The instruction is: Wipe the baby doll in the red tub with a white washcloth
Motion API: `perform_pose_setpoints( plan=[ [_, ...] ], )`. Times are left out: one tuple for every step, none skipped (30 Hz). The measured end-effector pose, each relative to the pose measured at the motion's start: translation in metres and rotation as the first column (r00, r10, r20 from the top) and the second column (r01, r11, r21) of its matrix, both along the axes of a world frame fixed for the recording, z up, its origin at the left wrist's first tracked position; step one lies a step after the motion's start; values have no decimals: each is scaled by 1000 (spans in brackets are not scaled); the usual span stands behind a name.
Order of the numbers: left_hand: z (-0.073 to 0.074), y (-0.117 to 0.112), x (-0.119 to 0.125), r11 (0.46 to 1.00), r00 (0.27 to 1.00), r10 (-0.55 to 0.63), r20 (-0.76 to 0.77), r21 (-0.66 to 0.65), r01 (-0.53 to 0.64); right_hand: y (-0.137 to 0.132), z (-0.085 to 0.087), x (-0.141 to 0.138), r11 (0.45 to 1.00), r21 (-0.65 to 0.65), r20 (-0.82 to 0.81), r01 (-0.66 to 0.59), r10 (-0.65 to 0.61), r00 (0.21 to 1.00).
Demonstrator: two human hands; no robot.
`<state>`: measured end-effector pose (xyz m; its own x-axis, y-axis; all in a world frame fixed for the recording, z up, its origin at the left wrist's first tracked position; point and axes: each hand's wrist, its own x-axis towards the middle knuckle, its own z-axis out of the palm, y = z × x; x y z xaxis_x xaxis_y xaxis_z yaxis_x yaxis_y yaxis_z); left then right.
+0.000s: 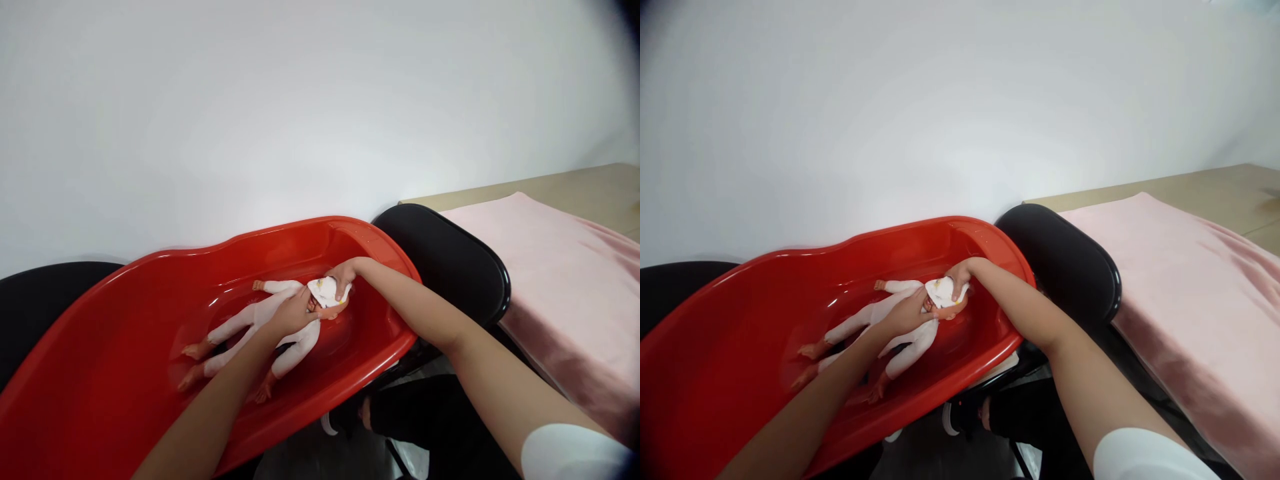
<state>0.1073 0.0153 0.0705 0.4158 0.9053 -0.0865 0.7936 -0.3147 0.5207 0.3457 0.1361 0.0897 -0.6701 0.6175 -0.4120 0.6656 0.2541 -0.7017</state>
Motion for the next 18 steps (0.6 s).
perform_pose_setpoints(
  plan=[
    [1, 0, 0, 1000, 1000, -2, 1, -1, 2, 1, 1, 0, 1000, -1, 17, 1, -1, 1000],
    [2, 0, 0, 1000, 1000, -3, 1, -3, 3, 2, 2, 1, 1000, 5, 27, 5, -5, 1000],
    [4, -1, 1, 1000, 1000, -2, 2, -8, 2, 3, 2, 2, 1000, 18, 28, 10, -10, 1000],
    [5, -1, 1, 1000, 1000, 1, 2, -17, -1, 3, 2, 4, 999, 36, 22, 15, -16, 1000],
    [7, -1, 1, 1000, 1000, 5, 3, -26, -5, 3, 2, 6, 998, 54, 12, 19, -20, 1000],
    [8, -2, 1, 999, 1000, 11, 6, -34, -11, 2, 1, 9, 997, 70, 1, 23, -23, 1000],
    [9, -2, 2, 999, 1000, 14, 11, -41, -13, 1, 1, 12, 996, 83, -10, 29, -28, 1000],
    [9, -2, 2, 999, 1000, 15, 17, -43, -14, 0, -1, 16, 995, 96, -21, 41, -39, 999],
    [9, -1, 2, 999, 1000, 15, 24, -42, -14, -1, -2, 19, 993, 108, -31, 56, -53, 998],
    [8, -1, 2, 999, 999, 15, 31, -39, -14, -2, -3, 22, 990, 119, -37, 73, -69, 997],
    [8, 0, 2, 999, 999, 14, 35, -37, -13, -2, -4, 25, 988, 125, -39, 87, -83, 996],
    [6, 0, 1, 999, 999, 13, 38, -37, -11, -2, -5, 28, 987, 128, -35, 98, -94, 995],
    [6, 0, 1, 999, 999, 13, 39, -35, -11, -1, -6, 30, 986, 129, -29, 106, -103, 994],
    [5, 1, 1, 999, 999, 12, 40, -31, -11, 0, -6, 31, 985, 130, -21, 111, -109, 994],
    [5, 1, 0, 1000, 999, 13, 38, -28, -12, 2, -6, 31, 984, 133, -13, 115, -114, 993],
    [5, 1, 0, 1000, 999, 16, 36, -24, -15, 5, -6, 31, 983, 139, -4, 116, -117, 993],
    [6, 1, 0, 1000, 999, 22, 33, -19, -21, 7, -5, 30, 983, 146, 6, 115, -117, 993],
    [7, 1, -1, 999, 999, 28, 27, -16, -28, 10, -4, 29, 982, 153, 14, 113, -117, 993]
  ],
)
